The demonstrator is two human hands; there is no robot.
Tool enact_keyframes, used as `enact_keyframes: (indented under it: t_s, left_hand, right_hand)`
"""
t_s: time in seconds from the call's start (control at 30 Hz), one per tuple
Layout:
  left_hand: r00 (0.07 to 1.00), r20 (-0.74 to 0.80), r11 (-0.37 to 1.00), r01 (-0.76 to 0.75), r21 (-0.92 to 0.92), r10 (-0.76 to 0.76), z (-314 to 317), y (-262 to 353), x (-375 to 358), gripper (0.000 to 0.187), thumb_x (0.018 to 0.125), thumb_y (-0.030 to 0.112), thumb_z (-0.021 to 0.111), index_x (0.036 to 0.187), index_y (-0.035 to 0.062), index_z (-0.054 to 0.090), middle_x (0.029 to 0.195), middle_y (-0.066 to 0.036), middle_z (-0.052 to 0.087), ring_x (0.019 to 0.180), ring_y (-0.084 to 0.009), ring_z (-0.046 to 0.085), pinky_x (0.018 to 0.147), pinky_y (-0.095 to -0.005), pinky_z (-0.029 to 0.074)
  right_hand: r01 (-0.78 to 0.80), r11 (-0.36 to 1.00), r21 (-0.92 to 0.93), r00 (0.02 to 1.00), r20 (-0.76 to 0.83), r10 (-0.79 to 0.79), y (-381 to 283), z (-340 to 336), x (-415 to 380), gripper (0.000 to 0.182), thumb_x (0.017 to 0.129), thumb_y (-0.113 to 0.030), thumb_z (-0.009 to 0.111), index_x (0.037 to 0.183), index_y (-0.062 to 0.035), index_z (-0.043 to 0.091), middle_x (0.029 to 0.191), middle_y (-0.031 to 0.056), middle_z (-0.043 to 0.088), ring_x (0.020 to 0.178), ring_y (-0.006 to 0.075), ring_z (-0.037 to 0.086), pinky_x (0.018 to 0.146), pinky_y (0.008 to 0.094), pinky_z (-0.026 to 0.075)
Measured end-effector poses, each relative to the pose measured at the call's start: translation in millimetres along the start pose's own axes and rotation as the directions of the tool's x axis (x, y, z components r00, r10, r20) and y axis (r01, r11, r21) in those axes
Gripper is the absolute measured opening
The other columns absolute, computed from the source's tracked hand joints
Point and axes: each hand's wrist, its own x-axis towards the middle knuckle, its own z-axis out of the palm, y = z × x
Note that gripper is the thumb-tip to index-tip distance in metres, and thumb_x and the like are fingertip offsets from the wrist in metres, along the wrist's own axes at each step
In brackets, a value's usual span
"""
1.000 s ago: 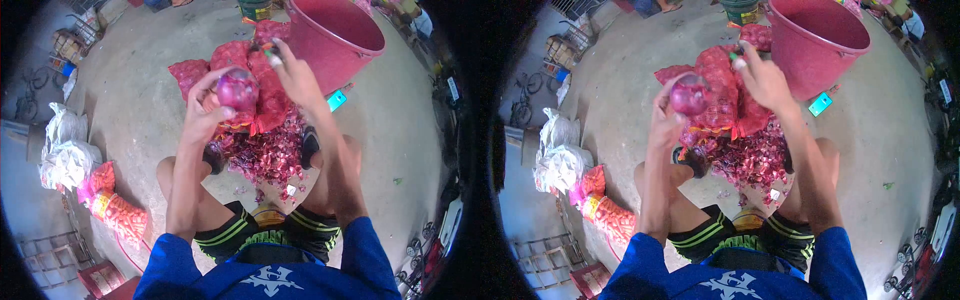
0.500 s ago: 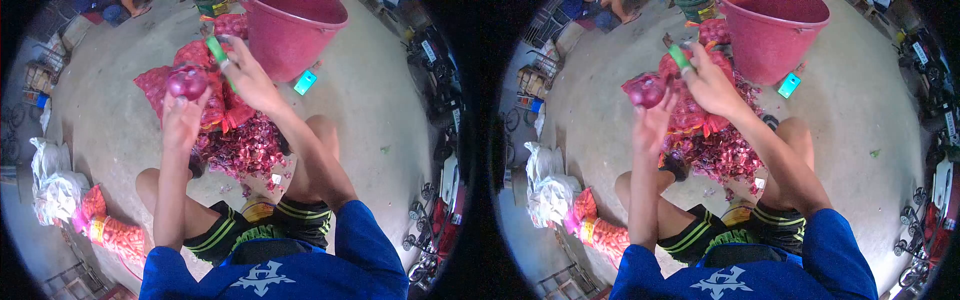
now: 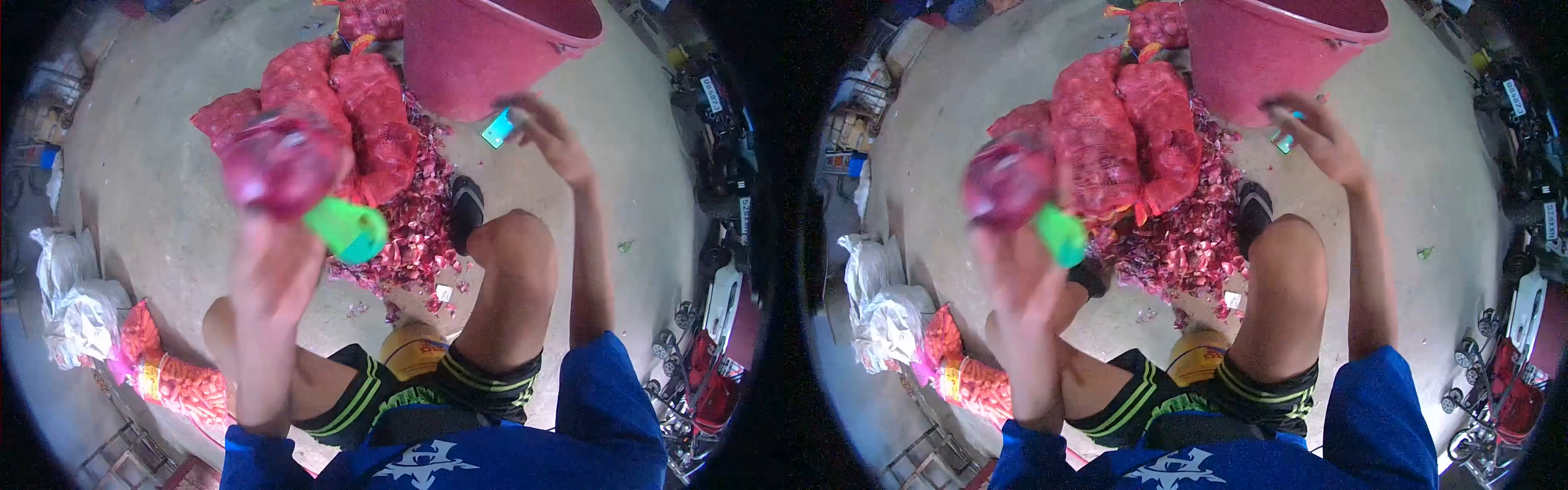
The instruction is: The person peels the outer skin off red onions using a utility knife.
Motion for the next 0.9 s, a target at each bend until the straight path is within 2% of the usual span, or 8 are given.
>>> enact_keyframes:
  t_s: [0.03,0.1,0.17,0.2,0.37,0.5,0.67,0.9]
  left_hand:
    - [0.999,0.006,0.999,-0.036,0.002,0.036,-5,12,-7,0.069,0.097,0.033,0.074,0.155,0.0067,0.046,0.155,-0.011,0.055,0.144,-0.0347,0.052,0.122,-0.0522,0.041]
    - [0.991,-0.022,0.991,-0.132,0.009,0.132,-21,34,-16,0.068,0.098,0.037,0.069,0.155,0.0079,0.046,0.156,-0.011,0.054,0.145,-0.0344,0.051,0.122,-0.052,0.04]
    - [0.971,-0.069,0.973,-0.229,0.024,0.23,-47,54,-19,0.067,0.099,0.041,0.064,0.156,0.0091,0.046,0.157,-0.01,0.053,0.145,-0.0342,0.05,0.122,-0.0518,0.04]
    - [0.958,-0.106,0.963,-0.265,0.038,0.268,-64,59,-22,0.067,0.1,0.043,0.061,0.156,0.0096,0.046,0.157,-0.01,0.053,0.146,-0.034,0.049,0.122,-0.0517,0.039]
    - [0.799,-0.6,0.986,0.126,0.107,-0.036,-266,-77,-66,0.067,0.103,0.052,0.049,0.157,0.0126,0.045,0.16,-0.009,0.051,0.147,-0.0334,0.047,0.122,-0.0512,0.038]
    - [0.604,-0.701,0.877,0.477,-0.063,-0.379,-412,-179,-118,0.069,0.105,0.058,0.037,0.16,0.0168,0.041,0.164,-0.008,0.046,0.15,-0.0334,0.043,0.122,-0.0518,0.038]
    - [0.441,-0.728,0.842,0.397,-0.366,-0.524,-371,-165,-89,0.069,0.106,0.059,0.027,0.163,0.0206,0.036,0.167,-0.009,0.042,0.152,-0.0348,0.042,0.12,-0.0531,0.041]
    - [0.566,-0.64,0.84,0.475,-0.261,-0.519,-389,-164,-107,0.066,0.107,0.056,0.029,0.162,0.0205,0.037,0.167,-0.007,0.042,0.151,-0.0339,0.042,0.121,-0.0536,0.039]
  right_hand:
    - [-0.157,0.986,0.059,0.987,-0.025,0.158,70,-12,5,0.039,0.105,-0.025,0.069,0.138,-0.005,0.065,0.114,0.0021,0.072,0.091,0.0119,0.066,0.079,0.032,0.053]
    - [-0.476,0.734,-0.484,0.863,-0.098,0.495,183,-9,7,0.037,0.097,-0.032,0.076,0.127,-0.0105,0.068,0.128,0.0101,0.073,0.108,0.021,0.072,0.093,0.0386,0.056]
    - [-0.159,0.706,-0.69,0.984,-0.05,0.172,345,-4,-6,0.042,0.089,-0.029,0.082,0.123,-0.0094,0.067,0.148,0.0163,0.062,0.139,0.0349,0.057,0.118,0.047,0.044]
    - [-0.169,0.832,-0.528,0.985,-0.063,0.16,391,-2,-10,0.042,0.087,-0.028,0.082,0.121,-0.0081,0.067,0.152,0.0159,0.059,0.138,0.0366,0.058,0.117,0.0467,0.046]
    - [-0.341,0.664,-0.666,0.922,-0.098,0.375,400,20,6,0.046,0.089,-0.018,0.074,0.133,-0.0101,0.067,0.162,0.015,0.049,0.132,0.0411,0.061,0.109,0.0509,0.052]
    - [-0.366,0.587,-0.723,0.905,-0.13,0.404,423,22,16,0.057,0.092,-0.019,0.069,0.147,-0.0146,0.058,0.168,0.0124,0.04,0.129,0.0418,0.063,0.106,0.0519,0.054]
    - [-0.275,0.556,-0.784,0.946,-0.119,0.3,420,21,16,0.064,0.092,-0.017,0.068,0.154,-0.0174,0.051,0.167,0.0122,0.041,0.127,0.0422,0.064,0.104,0.0529,0.056]
    - [-0.307,0.571,-0.762,0.944,-0.168,0.283,410,23,26,0.056,0.093,-0.016,0.067,0.148,-0.0153,0.056,0.16,0.0147,0.048,0.127,0.0434,0.063,0.105,0.0537,0.054]
